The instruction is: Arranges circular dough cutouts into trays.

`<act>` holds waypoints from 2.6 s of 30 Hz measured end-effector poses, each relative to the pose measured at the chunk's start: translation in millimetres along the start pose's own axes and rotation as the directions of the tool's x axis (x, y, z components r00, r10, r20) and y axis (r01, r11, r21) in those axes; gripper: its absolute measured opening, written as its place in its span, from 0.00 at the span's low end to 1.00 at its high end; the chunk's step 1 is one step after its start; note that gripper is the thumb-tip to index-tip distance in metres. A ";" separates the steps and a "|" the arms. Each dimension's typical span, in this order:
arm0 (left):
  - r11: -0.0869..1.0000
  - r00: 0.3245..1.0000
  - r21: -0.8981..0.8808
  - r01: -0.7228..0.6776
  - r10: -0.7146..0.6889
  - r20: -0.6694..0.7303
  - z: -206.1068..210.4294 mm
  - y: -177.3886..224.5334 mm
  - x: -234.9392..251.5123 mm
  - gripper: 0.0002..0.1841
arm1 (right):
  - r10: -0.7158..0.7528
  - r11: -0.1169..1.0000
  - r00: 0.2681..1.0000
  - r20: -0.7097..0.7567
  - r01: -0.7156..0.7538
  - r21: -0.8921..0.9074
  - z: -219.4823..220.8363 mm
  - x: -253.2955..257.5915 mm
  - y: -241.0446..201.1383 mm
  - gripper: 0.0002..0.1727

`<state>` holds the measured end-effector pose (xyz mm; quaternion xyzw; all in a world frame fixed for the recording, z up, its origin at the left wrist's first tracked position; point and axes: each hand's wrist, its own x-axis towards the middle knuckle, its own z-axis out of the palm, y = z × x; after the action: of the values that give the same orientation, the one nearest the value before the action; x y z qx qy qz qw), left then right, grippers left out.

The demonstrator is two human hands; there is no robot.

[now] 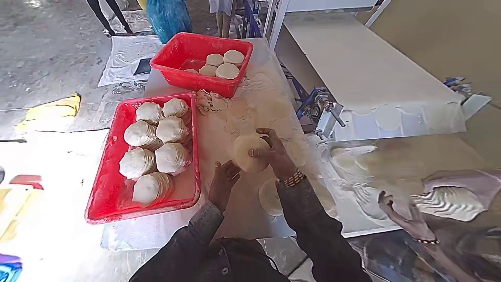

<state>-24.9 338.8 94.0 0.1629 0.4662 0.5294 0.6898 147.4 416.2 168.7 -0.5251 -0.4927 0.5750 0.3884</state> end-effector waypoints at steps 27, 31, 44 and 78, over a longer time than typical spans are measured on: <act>0.707 0.820 0.416 -0.572 0.491 0.294 -93.5 -38.3 -35.4 0.44 | -0.258 0.735 0.952 0.166 0.305 -0.606 86.7 -103.8 86.5 0.27; 0.811 0.903 0.406 -0.422 0.418 0.101 -87.1 -65.0 -13.0 0.34 | -0.244 0.619 0.957 0.155 0.276 -0.735 94.6 -105.7 115.6 0.26; 0.905 0.919 0.224 -0.363 0.387 -0.076 -65.6 -65.8 10.1 0.29 | -0.193 0.708 0.976 0.100 0.209 -0.675 89.3 -83.4 120.9 0.24; 0.565 0.863 0.825 0.004 0.416 -0.288 -256.8 132.9 -58.4 0.28 | 0.099 0.746 0.893 0.438 0.225 -0.627 307.8 -7.4 49.4 0.29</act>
<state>-311.6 269.6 85.4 0.3830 0.7771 0.3629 0.3430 -151.7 349.7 110.8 -0.4652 -0.7572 0.4526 0.0733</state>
